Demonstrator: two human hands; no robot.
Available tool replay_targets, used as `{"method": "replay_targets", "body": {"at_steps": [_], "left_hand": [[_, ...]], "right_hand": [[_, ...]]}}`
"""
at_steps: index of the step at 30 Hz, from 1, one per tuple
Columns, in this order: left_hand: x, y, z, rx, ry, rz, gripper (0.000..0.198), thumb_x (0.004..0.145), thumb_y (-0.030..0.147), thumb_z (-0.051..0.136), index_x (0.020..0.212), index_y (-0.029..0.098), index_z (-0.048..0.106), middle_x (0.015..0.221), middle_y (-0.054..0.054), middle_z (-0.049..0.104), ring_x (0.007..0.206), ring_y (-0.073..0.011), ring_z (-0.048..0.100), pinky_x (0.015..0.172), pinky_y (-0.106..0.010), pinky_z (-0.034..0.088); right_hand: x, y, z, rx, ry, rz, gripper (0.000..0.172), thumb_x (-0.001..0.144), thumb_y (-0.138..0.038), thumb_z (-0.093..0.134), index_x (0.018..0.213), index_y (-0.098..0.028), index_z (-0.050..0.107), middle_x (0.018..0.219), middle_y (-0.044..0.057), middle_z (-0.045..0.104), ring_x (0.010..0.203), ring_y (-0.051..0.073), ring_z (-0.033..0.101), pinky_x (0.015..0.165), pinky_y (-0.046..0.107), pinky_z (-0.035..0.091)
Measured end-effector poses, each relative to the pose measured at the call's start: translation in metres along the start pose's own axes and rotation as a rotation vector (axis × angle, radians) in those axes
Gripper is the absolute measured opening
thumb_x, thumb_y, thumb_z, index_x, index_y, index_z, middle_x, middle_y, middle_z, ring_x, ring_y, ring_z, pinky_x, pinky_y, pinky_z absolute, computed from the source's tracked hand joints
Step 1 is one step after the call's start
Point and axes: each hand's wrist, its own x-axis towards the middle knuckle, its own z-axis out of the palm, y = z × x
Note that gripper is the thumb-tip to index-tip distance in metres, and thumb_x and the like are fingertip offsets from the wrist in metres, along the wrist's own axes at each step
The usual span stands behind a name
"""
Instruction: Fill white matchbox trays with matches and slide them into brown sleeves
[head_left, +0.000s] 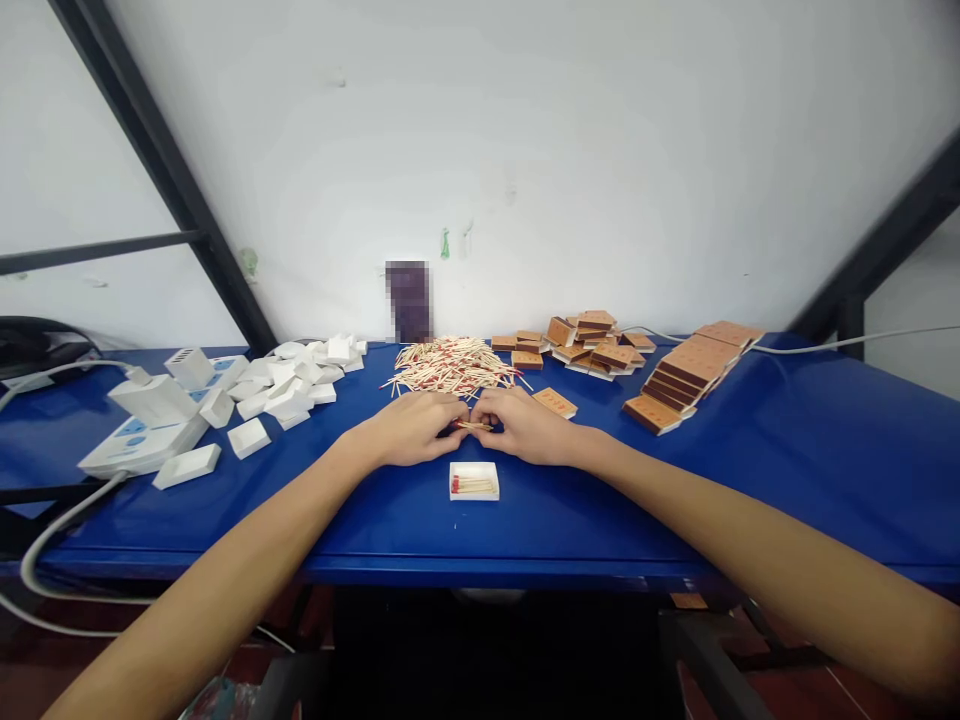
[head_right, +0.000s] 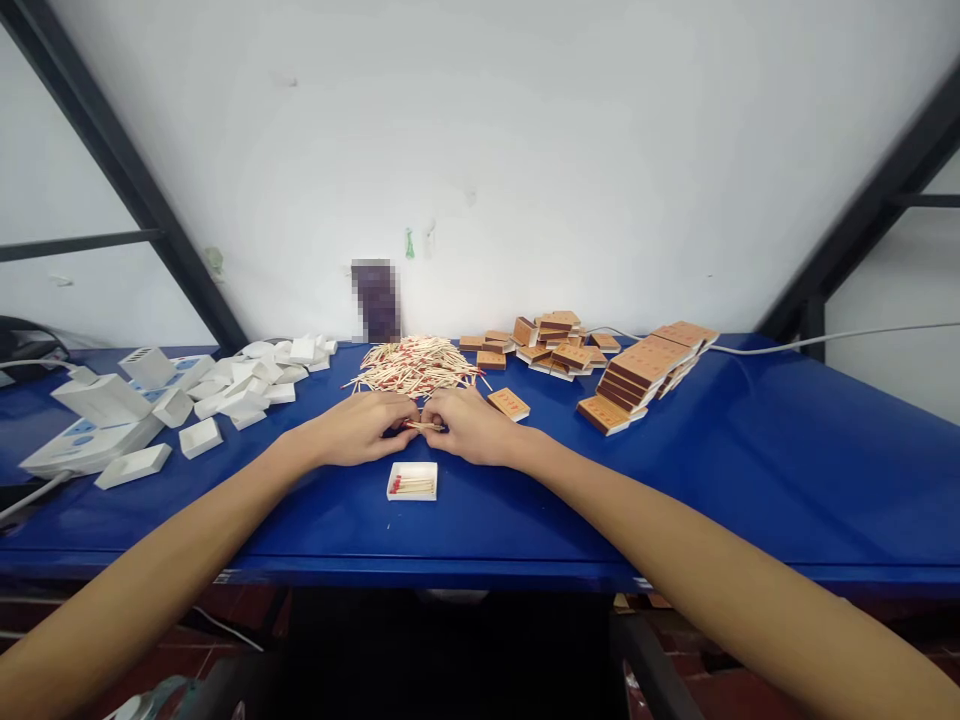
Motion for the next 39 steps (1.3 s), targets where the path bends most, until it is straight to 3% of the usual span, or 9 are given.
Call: {"method": "replay_targets", "body": {"at_steps": [6, 17, 26, 39], "left_hand": [[0.000, -0.002, 0.002, -0.010, -0.004, -0.007, 0.021, 0.100, 0.032, 0.043, 0.097, 0.016, 0.058, 0.095, -0.006, 0.067, 0.085, -0.0200, 0.063, 0.071, -0.030, 0.044], [-0.001, -0.005, 0.001, 0.063, -0.062, -0.075, 0.023, 0.102, 0.030, 0.039, 0.097, 0.015, 0.055, 0.099, -0.009, 0.067, 0.087, -0.0225, 0.065, 0.071, -0.032, 0.047], [-0.002, -0.004, 0.001, 0.094, -0.049, -0.059, 0.026, 0.102, 0.032, 0.037, 0.092, 0.015, 0.054, 0.095, -0.009, 0.066, 0.083, -0.0223, 0.065, 0.069, -0.032, 0.046], [0.000, -0.001, 0.000, 0.141, -0.027, -0.049, 0.023, 0.102, 0.029, 0.037, 0.102, 0.015, 0.056, 0.108, -0.010, 0.062, 0.093, -0.0215, 0.063, 0.080, -0.034, 0.048]], "right_hand": [[0.001, -0.001, 0.001, -0.051, -0.001, -0.024, 0.013, 0.091, -0.020, 0.058, 0.079, -0.016, 0.063, 0.076, 0.002, 0.062, 0.072, 0.015, 0.053, 0.073, 0.030, 0.034], [0.005, -0.012, 0.008, -0.211, -0.018, -0.038, 0.021, 0.098, -0.017, 0.047, 0.097, -0.010, 0.066, 0.092, 0.011, 0.064, 0.090, 0.021, 0.057, 0.081, 0.033, 0.045], [0.005, -0.018, 0.003, -0.305, -0.087, 0.040, 0.031, 0.102, -0.024, 0.042, 0.097, -0.009, 0.069, 0.099, 0.013, 0.064, 0.089, 0.021, 0.060, 0.079, 0.032, 0.047], [0.005, -0.001, 0.004, -0.262, -0.059, -0.051, 0.029, 0.102, -0.025, 0.040, 0.102, -0.009, 0.064, 0.101, 0.013, 0.065, 0.094, 0.022, 0.059, 0.085, 0.034, 0.046]]}}
